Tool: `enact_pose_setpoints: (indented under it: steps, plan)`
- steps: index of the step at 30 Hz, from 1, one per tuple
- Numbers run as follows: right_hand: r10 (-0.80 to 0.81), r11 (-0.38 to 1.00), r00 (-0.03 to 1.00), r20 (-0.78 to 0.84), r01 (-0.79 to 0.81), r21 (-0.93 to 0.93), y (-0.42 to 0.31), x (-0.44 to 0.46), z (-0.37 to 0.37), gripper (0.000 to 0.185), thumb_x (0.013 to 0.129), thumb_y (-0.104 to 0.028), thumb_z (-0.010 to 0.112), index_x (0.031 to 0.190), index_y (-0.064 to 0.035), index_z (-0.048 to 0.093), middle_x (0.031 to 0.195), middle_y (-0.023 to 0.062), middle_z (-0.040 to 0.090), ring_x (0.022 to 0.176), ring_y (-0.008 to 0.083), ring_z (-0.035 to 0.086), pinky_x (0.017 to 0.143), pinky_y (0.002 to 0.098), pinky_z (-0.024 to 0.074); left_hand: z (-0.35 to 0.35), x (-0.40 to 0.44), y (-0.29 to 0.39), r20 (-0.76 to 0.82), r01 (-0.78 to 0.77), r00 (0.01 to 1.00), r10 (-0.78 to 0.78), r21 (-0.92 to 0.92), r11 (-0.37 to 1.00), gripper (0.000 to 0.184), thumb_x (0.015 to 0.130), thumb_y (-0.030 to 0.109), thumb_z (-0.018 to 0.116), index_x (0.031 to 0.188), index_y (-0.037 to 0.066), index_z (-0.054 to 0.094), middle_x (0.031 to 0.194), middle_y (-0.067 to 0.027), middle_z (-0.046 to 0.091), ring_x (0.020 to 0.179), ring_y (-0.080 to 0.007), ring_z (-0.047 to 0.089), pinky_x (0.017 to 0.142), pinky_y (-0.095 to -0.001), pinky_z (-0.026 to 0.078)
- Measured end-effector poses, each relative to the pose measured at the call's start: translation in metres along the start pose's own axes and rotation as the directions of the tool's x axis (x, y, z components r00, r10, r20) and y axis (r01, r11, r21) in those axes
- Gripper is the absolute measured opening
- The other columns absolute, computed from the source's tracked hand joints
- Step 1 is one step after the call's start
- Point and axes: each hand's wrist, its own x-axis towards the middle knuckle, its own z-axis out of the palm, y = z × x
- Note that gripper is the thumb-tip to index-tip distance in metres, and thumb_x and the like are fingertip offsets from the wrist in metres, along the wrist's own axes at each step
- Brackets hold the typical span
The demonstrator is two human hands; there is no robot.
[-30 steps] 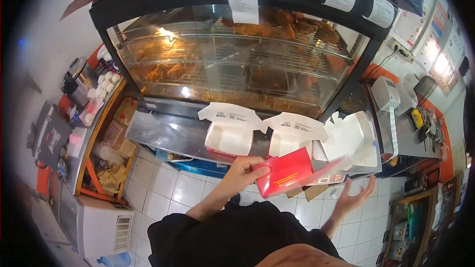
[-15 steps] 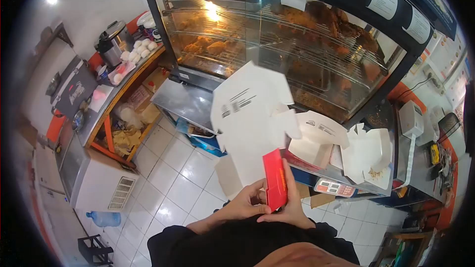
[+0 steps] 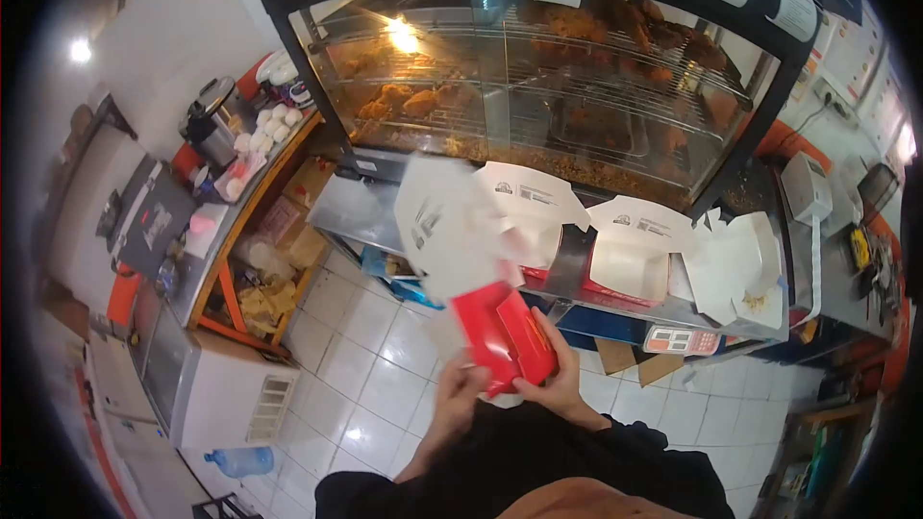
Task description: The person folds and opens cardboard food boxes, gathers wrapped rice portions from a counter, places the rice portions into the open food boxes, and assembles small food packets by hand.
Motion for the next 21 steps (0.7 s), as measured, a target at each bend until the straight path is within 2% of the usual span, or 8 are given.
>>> enact_pose_setpoints:
  steps: [4, 7, 8, 11, 13, 14, 17, 21]
  plan:
    - [-0.053, 0.959, 0.983, -0.173, 0.002, -0.284, 0.022, 0.005, 0.015, 0.065, 0.057, -0.019, 0.070, 0.114, 0.0025, 0.046, 0.106, 0.0178, 0.054, 0.098, 0.0231, 0.053, 0.085, 0.0310, 0.0398, -0.114, -0.013, 0.028, -0.610, -0.231, 0.786, 0.105, -0.132, 0.964, 0.030, 0.083, 0.024, 0.051, 0.104, 0.003, 0.048, 0.098, -0.0097, 0.054, 0.088, -0.0176, 0.054, 0.074, -0.0308, 0.047]
    - [0.046, 0.851, 0.913, 0.406, 0.177, -0.495, 0.045, -0.005, 0.049, 0.064, 0.057, -0.025, 0.067, 0.114, -0.0061, 0.046, 0.105, 0.0171, 0.052, 0.090, 0.0322, 0.054, 0.077, 0.0366, 0.0445, -0.205, -0.016, 0.068, -0.697, -0.371, 0.581, 0.420, 0.233, 0.899, 0.024, 0.083, 0.024, 0.053, 0.093, 0.003, 0.051, 0.088, -0.0052, 0.055, 0.074, -0.0132, 0.053, 0.063, -0.0243, 0.046]
    - [0.186, 0.816, 0.752, 0.633, 0.241, -0.525, 0.046, -0.008, 0.071, 0.064, 0.056, -0.026, 0.067, 0.114, -0.0083, 0.046, 0.107, 0.0152, 0.051, 0.091, 0.0318, 0.053, 0.075, 0.0385, 0.0444, -0.199, -0.012, 0.099, -0.612, -0.389, 0.596, 0.520, 0.347, 0.853, 0.020, 0.082, 0.021, 0.053, 0.088, 0.002, 0.052, 0.081, -0.0041, 0.053, 0.070, -0.0119, 0.051, 0.061, -0.0243, 0.044]
    - [-0.087, 0.952, 0.439, 0.894, 0.300, -0.054, 0.054, -0.026, 0.148, 0.053, 0.064, -0.020, 0.065, 0.113, -0.0128, 0.048, 0.113, 0.0127, 0.048, 0.099, 0.0295, 0.050, 0.077, 0.0372, 0.0432, -0.205, 0.025, 0.139, -0.179, -0.262, 0.749, 0.638, 0.804, 0.533, 0.015, 0.080, 0.013, 0.055, 0.075, 0.000, 0.054, 0.064, -0.0023, 0.048, 0.059, -0.0088, 0.045, 0.052, -0.0238, 0.037]
    - [-0.249, 0.963, 0.333, 0.910, 0.181, 0.197, 0.037, -0.023, 0.191, 0.043, 0.068, -0.011, 0.062, 0.110, -0.0128, 0.051, 0.111, 0.0133, 0.048, 0.103, 0.0300, 0.046, 0.082, 0.0360, 0.0400, -0.180, 0.060, 0.132, 0.258, -0.459, 0.825, 0.503, 0.826, 0.328, 0.014, 0.078, 0.012, 0.057, 0.072, -0.001, 0.055, 0.061, -0.0042, 0.048, 0.055, -0.0099, 0.045, 0.049, -0.0249, 0.035]
    - [-0.358, 0.933, 0.299, 0.885, 0.157, 0.325, 0.031, -0.025, 0.207, 0.041, 0.068, -0.009, 0.062, 0.108, -0.0127, 0.052, 0.111, 0.0134, 0.048, 0.105, 0.0297, 0.044, 0.083, 0.0352, 0.0391, -0.177, 0.067, 0.116, 0.271, -0.386, 0.908, 0.318, 0.836, 0.390, 0.016, 0.077, 0.015, 0.058, 0.074, 0.000, 0.056, 0.061, -0.0077, 0.050, 0.053, -0.0138, 0.047, 0.049, -0.0257, 0.037]
    - [-0.289, 0.945, 0.457, 0.841, -0.002, 0.326, 0.005, -0.030, 0.221, 0.040, 0.064, -0.006, 0.060, 0.104, -0.0072, 0.055, 0.105, 0.0128, 0.050, 0.103, 0.0265, 0.046, 0.084, 0.0327, 0.0375, -0.179, 0.058, 0.020, 0.487, -0.519, 0.850, 0.202, 0.706, 0.482, 0.023, 0.074, 0.027, 0.061, 0.070, 0.005, 0.058, 0.057, -0.0096, 0.053, 0.046, -0.0206, 0.052, 0.045, -0.0285, 0.040]
    - [-0.136, 0.989, 0.761, 0.634, 0.066, 0.132, 0.005, -0.054, 0.186, 0.040, 0.066, -0.005, 0.061, 0.105, -0.0076, 0.055, 0.109, 0.0122, 0.048, 0.104, 0.0244, 0.045, 0.085, 0.0320, 0.0371, -0.148, 0.006, -0.019, 0.210, -0.324, 0.945, 0.250, 0.514, 0.794, 0.016, 0.075, 0.012, 0.061, 0.065, 0.003, 0.052, 0.050, -0.0014, 0.047, 0.047, -0.0018, 0.039, 0.041, -0.0199, 0.031]
